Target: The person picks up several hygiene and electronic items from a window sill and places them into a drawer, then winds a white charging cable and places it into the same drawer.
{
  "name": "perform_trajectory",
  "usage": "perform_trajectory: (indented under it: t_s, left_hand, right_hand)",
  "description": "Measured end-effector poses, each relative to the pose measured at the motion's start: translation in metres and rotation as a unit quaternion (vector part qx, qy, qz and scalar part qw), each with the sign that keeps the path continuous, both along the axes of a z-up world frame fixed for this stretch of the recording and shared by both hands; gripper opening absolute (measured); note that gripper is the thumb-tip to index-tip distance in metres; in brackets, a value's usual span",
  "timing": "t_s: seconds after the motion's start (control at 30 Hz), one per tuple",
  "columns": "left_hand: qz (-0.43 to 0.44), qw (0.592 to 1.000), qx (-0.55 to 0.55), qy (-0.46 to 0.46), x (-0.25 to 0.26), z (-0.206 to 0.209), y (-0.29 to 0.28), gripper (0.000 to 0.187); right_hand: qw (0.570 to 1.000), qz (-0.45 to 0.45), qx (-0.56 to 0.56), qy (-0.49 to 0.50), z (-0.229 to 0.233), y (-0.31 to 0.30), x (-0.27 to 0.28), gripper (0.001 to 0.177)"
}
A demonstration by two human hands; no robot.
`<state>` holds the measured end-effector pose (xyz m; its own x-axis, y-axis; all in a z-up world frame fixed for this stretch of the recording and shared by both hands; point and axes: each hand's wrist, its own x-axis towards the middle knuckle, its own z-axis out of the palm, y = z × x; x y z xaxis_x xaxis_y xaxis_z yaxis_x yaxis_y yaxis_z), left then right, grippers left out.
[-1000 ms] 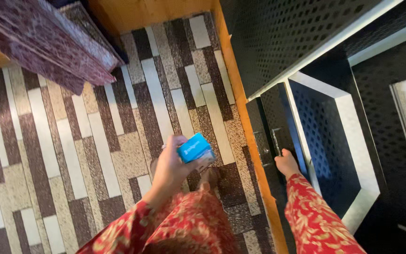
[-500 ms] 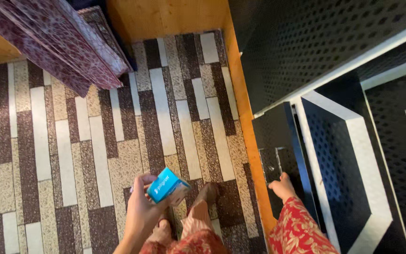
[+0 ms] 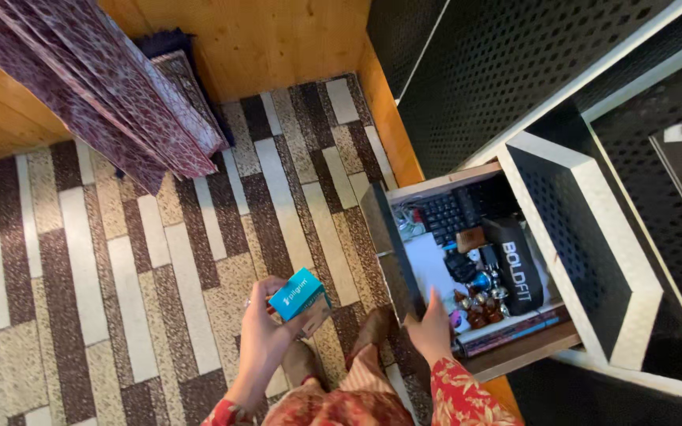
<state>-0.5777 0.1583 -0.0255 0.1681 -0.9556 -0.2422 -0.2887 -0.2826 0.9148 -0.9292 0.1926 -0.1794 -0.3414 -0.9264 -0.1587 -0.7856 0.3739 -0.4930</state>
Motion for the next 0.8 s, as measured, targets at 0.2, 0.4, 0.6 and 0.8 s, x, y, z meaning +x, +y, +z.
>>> perform_trajectory:
  t_s: [0.2, 0.4, 0.6, 0.8]
  left_hand:
    - [0.004, 0.999, 0.026, 0.044, 0.037, -0.011, 0.003, 0.062]
    - [-0.020, 0.991, 0.015, 0.133, 0.053, -0.010, -0.011, 0.063]
    - [-0.077, 0.979, 0.021, 0.189, 0.052, 0.002, -0.022, 0.060]
    - [-0.114, 0.942, 0.079, 0.304, 0.007, -0.013, -0.029, 0.063]
  right_hand:
    - [0.968, -0.046, 0.225, -0.102, -0.015, 0.023, 0.042, 0.091]
    - [0.947, 0.089, 0.277, -0.137, -0.049, 0.045, 0.096, 0.097]
    - [0.903, 0.106, 0.330, -0.255, -0.019, 0.031, 0.120, 0.095]
    - [0.757, 0.138, 0.194, -0.609, 0.124, 0.011, 0.130, 0.100]
